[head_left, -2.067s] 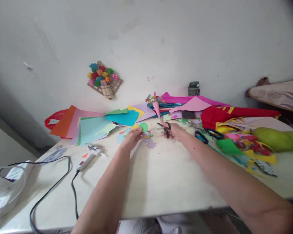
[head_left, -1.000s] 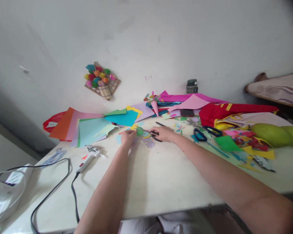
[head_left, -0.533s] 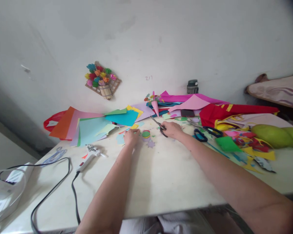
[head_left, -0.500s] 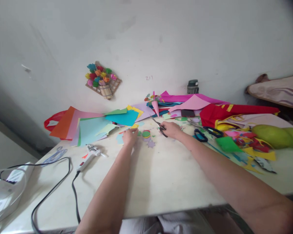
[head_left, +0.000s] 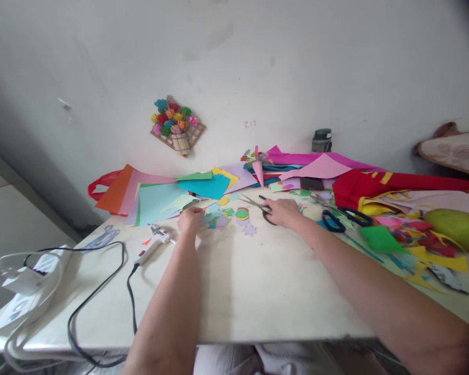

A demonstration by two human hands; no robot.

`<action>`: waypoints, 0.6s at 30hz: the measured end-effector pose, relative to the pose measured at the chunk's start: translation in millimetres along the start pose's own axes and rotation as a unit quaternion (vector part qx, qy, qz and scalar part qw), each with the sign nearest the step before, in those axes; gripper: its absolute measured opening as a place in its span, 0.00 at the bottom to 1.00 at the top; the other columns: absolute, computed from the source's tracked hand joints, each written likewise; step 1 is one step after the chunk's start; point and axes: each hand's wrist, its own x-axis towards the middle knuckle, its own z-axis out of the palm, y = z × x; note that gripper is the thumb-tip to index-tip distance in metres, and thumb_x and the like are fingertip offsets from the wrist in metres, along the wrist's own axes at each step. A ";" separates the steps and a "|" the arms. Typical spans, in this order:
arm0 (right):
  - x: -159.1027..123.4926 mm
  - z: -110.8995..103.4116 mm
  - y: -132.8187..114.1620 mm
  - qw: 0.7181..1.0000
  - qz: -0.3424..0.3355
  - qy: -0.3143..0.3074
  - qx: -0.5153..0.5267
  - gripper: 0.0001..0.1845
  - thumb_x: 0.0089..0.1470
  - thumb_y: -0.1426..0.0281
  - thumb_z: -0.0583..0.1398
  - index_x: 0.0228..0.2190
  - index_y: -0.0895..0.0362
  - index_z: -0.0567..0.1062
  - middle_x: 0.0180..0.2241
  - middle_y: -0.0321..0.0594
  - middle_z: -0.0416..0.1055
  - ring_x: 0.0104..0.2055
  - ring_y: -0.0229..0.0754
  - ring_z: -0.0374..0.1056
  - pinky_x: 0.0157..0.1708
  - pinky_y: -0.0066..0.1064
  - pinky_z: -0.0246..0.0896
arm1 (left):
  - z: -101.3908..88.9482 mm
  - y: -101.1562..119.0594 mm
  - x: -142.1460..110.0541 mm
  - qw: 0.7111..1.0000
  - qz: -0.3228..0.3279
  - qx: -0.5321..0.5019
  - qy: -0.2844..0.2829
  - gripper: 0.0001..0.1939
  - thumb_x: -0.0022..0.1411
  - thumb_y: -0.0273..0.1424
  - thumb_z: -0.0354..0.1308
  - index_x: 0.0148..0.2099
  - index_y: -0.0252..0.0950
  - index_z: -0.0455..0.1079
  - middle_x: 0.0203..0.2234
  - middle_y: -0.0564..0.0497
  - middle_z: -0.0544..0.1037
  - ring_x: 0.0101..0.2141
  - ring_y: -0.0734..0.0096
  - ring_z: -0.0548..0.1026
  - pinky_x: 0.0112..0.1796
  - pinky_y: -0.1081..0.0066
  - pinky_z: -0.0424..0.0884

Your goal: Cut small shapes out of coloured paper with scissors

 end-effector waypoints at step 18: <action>0.3 9.3 -0.2 0.992 0.091 0.061 0.057 0.19 0.50 0.61 0.55 0.44 0.52 0.72 0.35 0.45 0.75 0.39 0.49 0.70 0.34 0.32 0.57 | -21.6 -13.9 0.1 0.998 -0.066 0.000 -0.001 0.17 0.47 0.34 0.58 0.43 0.43 0.72 0.37 0.48 0.79 0.42 0.57 0.74 0.39 0.64 0.65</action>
